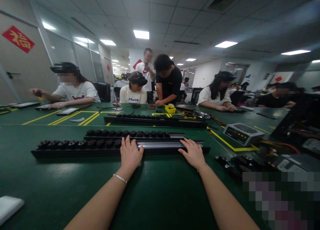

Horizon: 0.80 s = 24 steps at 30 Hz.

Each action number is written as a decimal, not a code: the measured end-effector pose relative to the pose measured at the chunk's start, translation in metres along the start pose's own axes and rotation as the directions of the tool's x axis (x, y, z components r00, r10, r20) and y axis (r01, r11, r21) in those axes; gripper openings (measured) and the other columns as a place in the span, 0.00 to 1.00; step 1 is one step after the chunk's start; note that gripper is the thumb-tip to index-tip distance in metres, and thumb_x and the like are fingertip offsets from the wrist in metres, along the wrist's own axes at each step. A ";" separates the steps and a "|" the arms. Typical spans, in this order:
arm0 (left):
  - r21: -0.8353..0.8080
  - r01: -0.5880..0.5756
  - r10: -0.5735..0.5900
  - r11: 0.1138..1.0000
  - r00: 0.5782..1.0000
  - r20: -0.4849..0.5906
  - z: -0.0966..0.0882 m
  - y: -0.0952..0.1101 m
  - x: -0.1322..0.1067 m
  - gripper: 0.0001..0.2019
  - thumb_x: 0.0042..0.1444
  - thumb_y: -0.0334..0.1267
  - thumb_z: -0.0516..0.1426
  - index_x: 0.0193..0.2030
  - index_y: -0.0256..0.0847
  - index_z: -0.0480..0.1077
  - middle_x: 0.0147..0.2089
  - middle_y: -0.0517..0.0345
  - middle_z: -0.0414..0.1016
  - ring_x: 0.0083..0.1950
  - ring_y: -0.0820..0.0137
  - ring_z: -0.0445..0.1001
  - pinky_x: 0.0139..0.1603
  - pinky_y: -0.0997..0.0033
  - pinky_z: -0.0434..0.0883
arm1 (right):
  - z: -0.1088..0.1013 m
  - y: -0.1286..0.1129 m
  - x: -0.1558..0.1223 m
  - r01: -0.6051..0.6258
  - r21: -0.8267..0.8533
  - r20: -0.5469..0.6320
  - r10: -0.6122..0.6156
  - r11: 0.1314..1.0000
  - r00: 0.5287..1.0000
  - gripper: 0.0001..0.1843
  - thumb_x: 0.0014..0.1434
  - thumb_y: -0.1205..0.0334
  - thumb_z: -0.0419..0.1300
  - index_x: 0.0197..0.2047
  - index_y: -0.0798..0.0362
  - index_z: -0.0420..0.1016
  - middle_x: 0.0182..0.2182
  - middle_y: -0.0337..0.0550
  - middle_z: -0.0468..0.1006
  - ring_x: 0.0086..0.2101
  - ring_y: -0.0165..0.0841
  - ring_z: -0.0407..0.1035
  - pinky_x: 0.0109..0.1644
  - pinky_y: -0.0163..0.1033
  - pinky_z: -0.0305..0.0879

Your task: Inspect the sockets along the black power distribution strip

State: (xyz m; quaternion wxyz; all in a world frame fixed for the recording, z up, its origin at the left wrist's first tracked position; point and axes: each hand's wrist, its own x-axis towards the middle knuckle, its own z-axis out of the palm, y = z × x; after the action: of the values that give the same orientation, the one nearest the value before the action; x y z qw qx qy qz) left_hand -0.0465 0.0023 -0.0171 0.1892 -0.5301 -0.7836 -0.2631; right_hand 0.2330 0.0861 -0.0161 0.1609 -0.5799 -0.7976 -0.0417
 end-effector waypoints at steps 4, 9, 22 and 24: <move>0.007 -0.025 0.025 1.000 1.000 -0.002 -0.003 -0.003 0.002 0.22 0.54 0.46 0.48 0.50 0.34 0.66 0.58 0.43 0.62 0.61 0.52 0.54 0.56 0.54 0.60 | 0.001 0.000 0.000 -0.012 -0.003 -0.001 0.012 1.000 1.000 0.30 0.57 0.40 0.42 0.60 0.41 0.57 0.61 0.37 0.56 0.59 0.39 0.46 0.58 0.50 0.45; 0.003 -0.036 0.036 0.999 0.999 0.001 -0.003 -0.005 0.002 0.21 0.54 0.46 0.47 0.49 0.36 0.67 0.57 0.44 0.62 0.62 0.53 0.54 0.55 0.53 0.60 | 0.001 0.000 0.000 -0.011 0.003 -0.004 0.011 1.000 1.000 0.30 0.57 0.39 0.42 0.60 0.41 0.58 0.61 0.37 0.57 0.59 0.39 0.46 0.58 0.50 0.44; 0.002 -0.033 0.033 0.999 0.999 -0.007 -0.003 -0.001 -0.001 0.19 0.54 0.43 0.48 0.49 0.35 0.67 0.62 0.41 0.57 0.64 0.54 0.52 0.56 0.54 0.59 | 0.004 0.001 0.001 0.003 -0.002 -0.027 -0.003 1.000 1.000 0.30 0.57 0.39 0.43 0.59 0.42 0.60 0.60 0.37 0.58 0.59 0.39 0.48 0.58 0.49 0.45; -0.016 -0.032 0.032 0.999 0.999 -0.011 -0.003 -0.003 0.000 0.19 0.54 0.43 0.49 0.48 0.35 0.67 0.61 0.43 0.58 0.63 0.55 0.54 0.57 0.55 0.59 | 0.004 0.001 0.001 0.004 -0.003 -0.026 -0.004 1.000 1.000 0.30 0.57 0.39 0.44 0.59 0.42 0.60 0.60 0.37 0.58 0.59 0.39 0.48 0.58 0.49 0.46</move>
State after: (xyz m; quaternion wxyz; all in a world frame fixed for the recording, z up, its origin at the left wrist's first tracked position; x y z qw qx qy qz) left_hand -0.0488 -0.0005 -0.0151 0.1930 -0.5426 -0.7719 -0.2693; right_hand 0.2333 0.0884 -0.0195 0.1704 -0.5779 -0.7965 -0.0510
